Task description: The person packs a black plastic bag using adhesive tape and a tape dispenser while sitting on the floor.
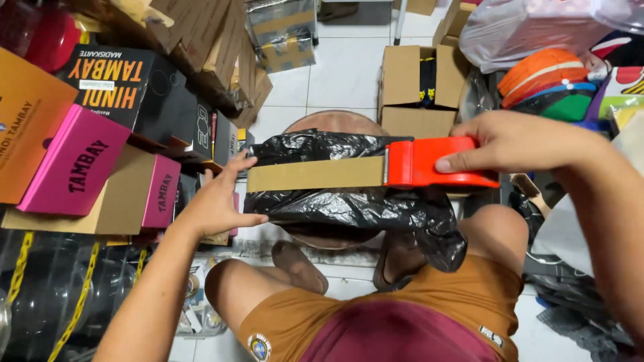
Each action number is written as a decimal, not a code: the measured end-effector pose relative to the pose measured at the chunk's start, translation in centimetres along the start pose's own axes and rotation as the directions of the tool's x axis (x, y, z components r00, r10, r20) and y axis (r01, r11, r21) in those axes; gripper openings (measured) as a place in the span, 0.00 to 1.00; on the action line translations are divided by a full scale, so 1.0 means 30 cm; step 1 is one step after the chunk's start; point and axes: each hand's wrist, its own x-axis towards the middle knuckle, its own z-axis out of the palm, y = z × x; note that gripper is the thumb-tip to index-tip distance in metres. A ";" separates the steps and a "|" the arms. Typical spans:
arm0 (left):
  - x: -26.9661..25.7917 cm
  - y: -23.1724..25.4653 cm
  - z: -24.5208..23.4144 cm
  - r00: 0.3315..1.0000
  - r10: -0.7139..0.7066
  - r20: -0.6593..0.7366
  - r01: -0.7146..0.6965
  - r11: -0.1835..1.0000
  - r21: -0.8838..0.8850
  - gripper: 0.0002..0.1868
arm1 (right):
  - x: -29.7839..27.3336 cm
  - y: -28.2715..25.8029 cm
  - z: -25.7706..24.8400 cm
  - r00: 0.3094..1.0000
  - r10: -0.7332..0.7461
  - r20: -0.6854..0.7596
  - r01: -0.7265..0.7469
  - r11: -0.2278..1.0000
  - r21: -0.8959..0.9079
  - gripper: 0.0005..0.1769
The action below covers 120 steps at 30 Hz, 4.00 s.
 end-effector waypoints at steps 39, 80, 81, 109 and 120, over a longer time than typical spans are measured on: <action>0.216 0.892 0.769 0.733 0.660 -0.166 -0.248 0.486 0.838 0.24 | -0.105 0.142 -0.090 0.999 0.014 -0.051 -0.018 0.996 -0.088 0.22; 0.124 0.677 0.306 0.995 0.015 -0.094 0.038 0.844 0.535 0.64 | 0.341 0.281 0.555 0.854 -0.418 -0.309 0.514 0.582 0.630 0.08; 0.126 0.647 0.356 0.968 0.091 -0.233 0.041 0.862 0.506 0.62 | 0.348 0.279 0.570 0.859 -0.411 -0.307 0.506 0.580 0.639 0.08; 0.106 0.762 0.233 0.999 -0.038 0.005 0.029 0.819 0.574 0.64 | 0.610 0.425 0.976 0.937 -0.181 -0.298 0.327 0.752 0.573 0.16; 0.258 0.763 -0.031 0.967 -0.009 0.255 -0.187 0.655 0.732 0.43 | 0.316 0.264 0.523 0.945 -0.131 -0.299 0.248 0.884 0.397 0.19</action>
